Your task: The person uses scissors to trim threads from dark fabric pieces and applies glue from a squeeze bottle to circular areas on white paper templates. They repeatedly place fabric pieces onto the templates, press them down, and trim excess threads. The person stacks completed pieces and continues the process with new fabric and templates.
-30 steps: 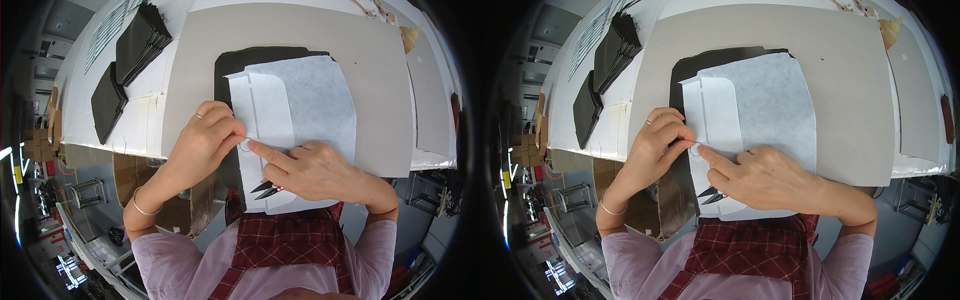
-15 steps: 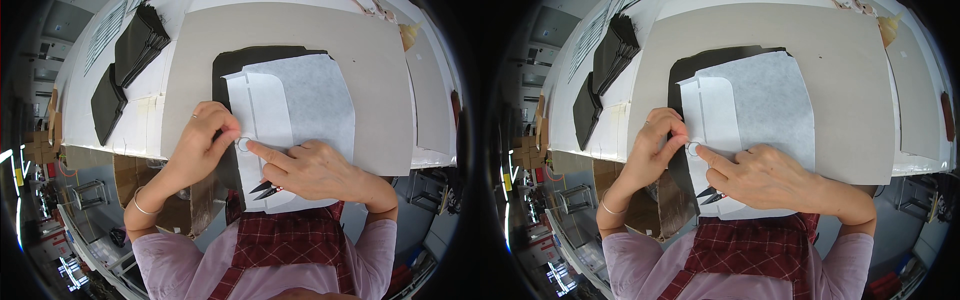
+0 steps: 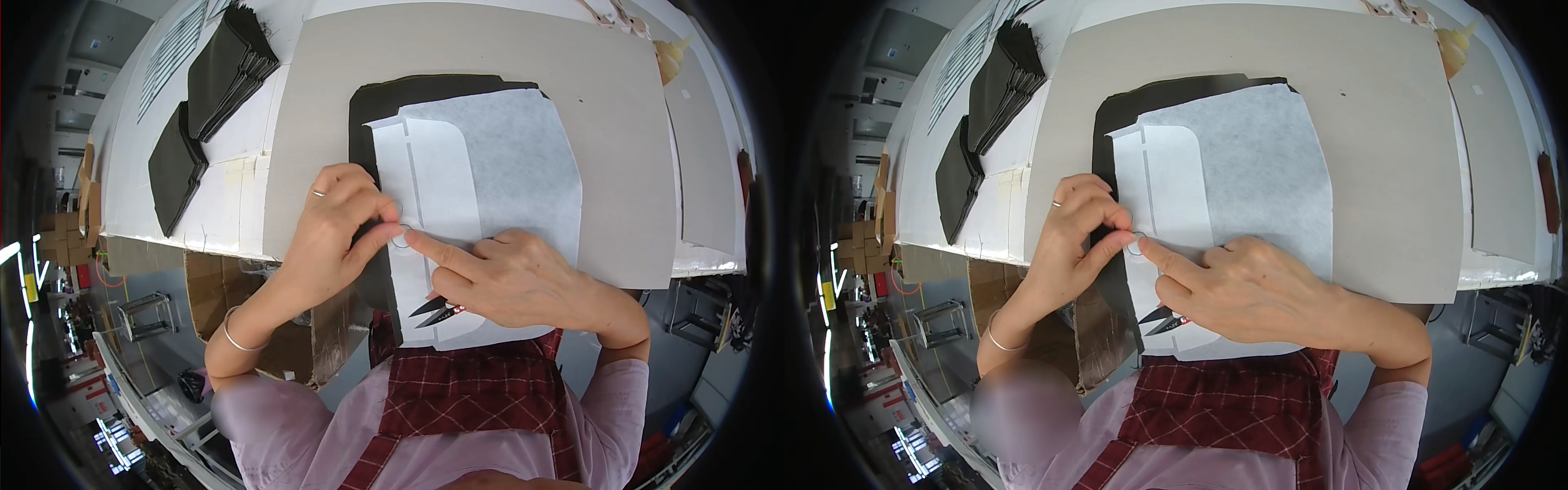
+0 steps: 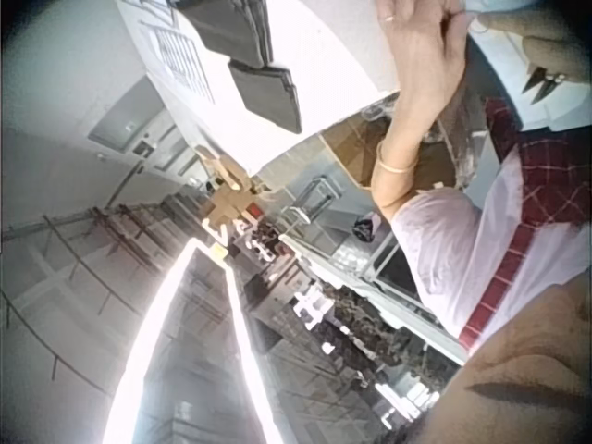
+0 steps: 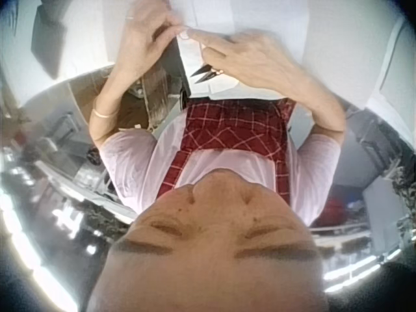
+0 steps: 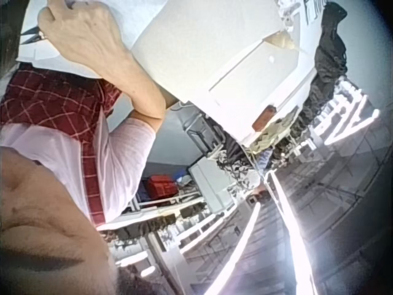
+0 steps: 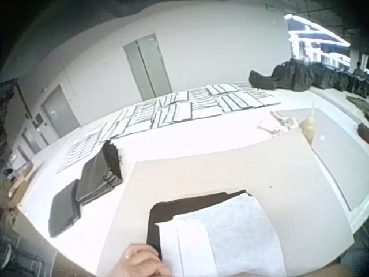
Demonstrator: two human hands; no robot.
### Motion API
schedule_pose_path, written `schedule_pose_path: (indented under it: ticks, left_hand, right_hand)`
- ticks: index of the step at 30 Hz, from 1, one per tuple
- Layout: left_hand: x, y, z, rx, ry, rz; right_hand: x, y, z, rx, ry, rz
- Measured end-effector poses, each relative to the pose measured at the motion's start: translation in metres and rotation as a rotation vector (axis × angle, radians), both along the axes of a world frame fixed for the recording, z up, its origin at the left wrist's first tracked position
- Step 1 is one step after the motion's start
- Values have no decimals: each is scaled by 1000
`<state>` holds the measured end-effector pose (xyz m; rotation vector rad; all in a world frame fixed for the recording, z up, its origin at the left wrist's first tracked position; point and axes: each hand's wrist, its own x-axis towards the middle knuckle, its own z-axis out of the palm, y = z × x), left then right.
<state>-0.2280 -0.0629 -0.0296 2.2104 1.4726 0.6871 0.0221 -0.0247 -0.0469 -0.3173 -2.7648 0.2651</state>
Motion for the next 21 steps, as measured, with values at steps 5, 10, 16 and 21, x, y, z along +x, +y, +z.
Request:
schedule_pose_path:
  ticks: [5,10,16,21]
  left_hand:
    - [-17,-5,2,-124,-83,183]
    - [-43,-22,12,-144,129,324]
    - [-22,-17,9,112,128,20]
    - [-18,-9,8,244,325,-164]
  right_hand:
    - [0,1,0,-17,21,20]
    - [1,1,2,-16,1,10]
    - [-1,-1,3,-16,-10,-12]
    - [1,-1,4,-76,16,-31]
